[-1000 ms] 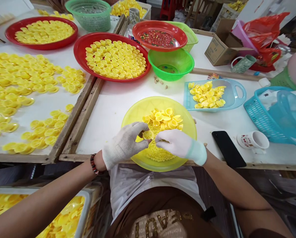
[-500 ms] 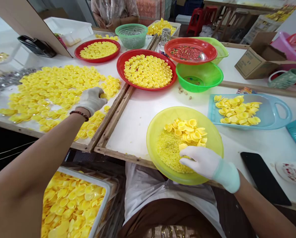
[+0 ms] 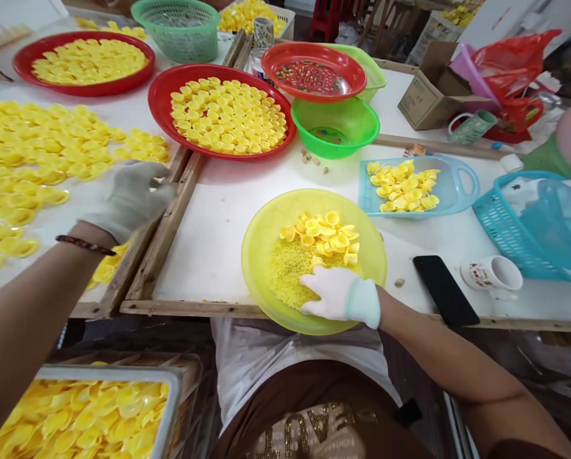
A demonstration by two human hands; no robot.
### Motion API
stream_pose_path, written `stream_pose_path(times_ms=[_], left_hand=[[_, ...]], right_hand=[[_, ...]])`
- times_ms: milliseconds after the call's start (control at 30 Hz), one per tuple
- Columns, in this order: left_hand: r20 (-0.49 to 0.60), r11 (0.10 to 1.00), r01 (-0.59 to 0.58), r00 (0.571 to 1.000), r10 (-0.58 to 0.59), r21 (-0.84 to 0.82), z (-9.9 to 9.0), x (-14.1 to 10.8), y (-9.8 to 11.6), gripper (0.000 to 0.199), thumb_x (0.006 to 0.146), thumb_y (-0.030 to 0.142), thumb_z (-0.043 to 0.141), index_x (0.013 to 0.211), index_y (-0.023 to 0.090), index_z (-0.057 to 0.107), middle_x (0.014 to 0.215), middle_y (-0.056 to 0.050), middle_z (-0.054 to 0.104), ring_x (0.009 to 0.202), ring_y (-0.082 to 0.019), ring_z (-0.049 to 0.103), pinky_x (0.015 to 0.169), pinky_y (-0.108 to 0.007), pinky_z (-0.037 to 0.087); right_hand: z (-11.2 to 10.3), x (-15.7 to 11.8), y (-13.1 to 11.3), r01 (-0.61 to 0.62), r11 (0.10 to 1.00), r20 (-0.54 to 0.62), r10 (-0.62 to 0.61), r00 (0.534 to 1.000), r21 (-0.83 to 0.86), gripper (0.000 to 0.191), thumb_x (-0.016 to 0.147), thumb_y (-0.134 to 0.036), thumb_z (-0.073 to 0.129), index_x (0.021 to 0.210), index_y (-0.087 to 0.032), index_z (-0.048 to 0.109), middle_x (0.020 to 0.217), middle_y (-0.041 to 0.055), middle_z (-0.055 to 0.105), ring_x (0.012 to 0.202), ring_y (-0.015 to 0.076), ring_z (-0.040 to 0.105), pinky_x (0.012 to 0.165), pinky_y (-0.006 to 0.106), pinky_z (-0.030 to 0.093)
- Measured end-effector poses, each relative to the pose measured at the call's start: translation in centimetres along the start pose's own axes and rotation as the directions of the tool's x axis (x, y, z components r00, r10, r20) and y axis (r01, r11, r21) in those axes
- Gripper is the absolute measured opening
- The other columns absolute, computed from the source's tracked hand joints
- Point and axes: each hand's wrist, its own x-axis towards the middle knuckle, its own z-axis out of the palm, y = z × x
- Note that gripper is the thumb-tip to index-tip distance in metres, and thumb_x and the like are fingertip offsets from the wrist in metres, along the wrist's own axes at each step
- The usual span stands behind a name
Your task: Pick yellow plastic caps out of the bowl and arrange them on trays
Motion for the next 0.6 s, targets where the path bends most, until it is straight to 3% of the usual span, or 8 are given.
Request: stream_pose_path(times_ms=[200,367,467,600], left_hand=[[0.057,0.999,-0.047,0.997,0.047,-0.009,3.6,2.4,5.6,0.027,0.08,0.024,0.063,0.106,0.022,0.07,0.097,-0.009,0.069,0.095,-0.027,0.066,0.08,-0.036,0.054],[0.157,0.994,-0.063,0.986,0.048,0.091,6.7,4.6,8.0,0.022,0.086,0.018,0.055,0.102,0.017,0.069,0.104,-0.012,0.066,0.089,-0.025,0.065,0.07,-0.034,0.05],[0.207,0.978,-0.141,0.972,0.107,0.154,6.9,4.8,8.5,0.022,0.088,0.013,0.049,0.094,0.016,0.07,0.106,-0.013,0.064,0.086,-0.025,0.065,0.066,-0.036,0.048],[0.287,0.951,-0.197,0.95,0.124,0.238,5.3,2.7,8.4,0.023,0.084,0.006,0.05,0.086,0.017,0.07,0.102,-0.012,0.064,0.078,-0.023,0.063,0.064,-0.035,0.046]], right_hand=[[1.3,0.1,1.2,0.119,0.981,-0.056,-0.112,0.992,0.156,0.02,0.091,-0.031,0.056,0.103,-0.02,0.067,0.099,0.007,0.07,0.09,0.022,0.063,0.073,0.03,0.04],[1.3,-2.1,2.5,0.091,0.975,-0.159,-0.06,0.986,0.201,0.016,0.093,-0.027,0.056,0.099,-0.019,0.069,0.096,0.0059,0.069,0.089,0.0203,0.062,0.077,0.029,0.039],[0.9,-3.0,3.4,0.062,0.97,-0.234,-0.006,0.972,0.235,0.016,0.094,-0.026,0.055,0.101,-0.019,0.068,0.098,0.0059,0.069,0.093,0.0205,0.062,0.081,0.03,0.04],[0.6,-3.1,4.8,0.089,0.953,-0.304,0.004,0.953,0.29,0.017,0.093,-0.027,0.055,0.101,-0.019,0.069,0.099,0.0061,0.07,0.094,0.0214,0.062,0.083,0.031,0.041]])
